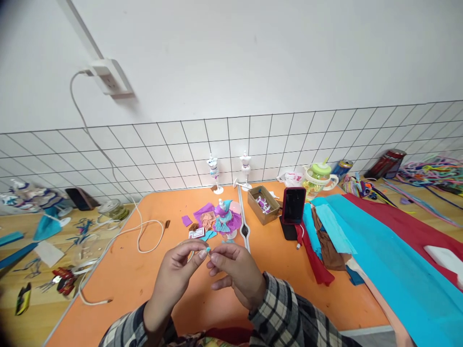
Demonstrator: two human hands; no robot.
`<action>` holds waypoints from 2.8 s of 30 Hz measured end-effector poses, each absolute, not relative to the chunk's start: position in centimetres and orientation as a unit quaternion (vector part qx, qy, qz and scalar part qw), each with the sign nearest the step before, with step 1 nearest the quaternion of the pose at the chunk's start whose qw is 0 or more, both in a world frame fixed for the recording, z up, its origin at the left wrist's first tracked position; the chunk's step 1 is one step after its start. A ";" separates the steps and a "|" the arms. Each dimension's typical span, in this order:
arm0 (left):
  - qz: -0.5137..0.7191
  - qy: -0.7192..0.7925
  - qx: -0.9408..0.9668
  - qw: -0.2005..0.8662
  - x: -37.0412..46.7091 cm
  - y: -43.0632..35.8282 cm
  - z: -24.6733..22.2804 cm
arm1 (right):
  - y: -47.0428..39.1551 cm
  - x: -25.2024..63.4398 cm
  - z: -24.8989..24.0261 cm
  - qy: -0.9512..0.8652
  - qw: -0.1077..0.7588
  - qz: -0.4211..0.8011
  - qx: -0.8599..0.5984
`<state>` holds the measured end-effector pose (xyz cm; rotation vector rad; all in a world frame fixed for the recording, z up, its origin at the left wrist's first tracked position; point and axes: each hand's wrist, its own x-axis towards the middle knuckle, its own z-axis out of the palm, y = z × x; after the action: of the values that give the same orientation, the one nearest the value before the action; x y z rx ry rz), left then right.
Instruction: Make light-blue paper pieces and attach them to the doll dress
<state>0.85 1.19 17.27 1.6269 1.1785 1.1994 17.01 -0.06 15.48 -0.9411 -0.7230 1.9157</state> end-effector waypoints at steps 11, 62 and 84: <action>0.442 0.423 0.728 0.311 0.7 0.6 17.8 | -0.6 17.3 14.7 -0.254 0.382 0.824 -0.332; 0.313 0.420 0.851 -0.043 0.2 1.1 19.8 | 3.5 18.1 19.6 -0.698 0.388 0.317 -0.511; 0.326 0.533 0.731 0.276 -2.7 -0.3 21.9 | -1.5 14.5 19.9 -0.809 0.414 -0.133 -0.395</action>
<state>-2.72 -0.32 21.94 1.9625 1.4305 0.8752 14.48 -1.53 19.89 -0.9941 -2.0335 -0.3341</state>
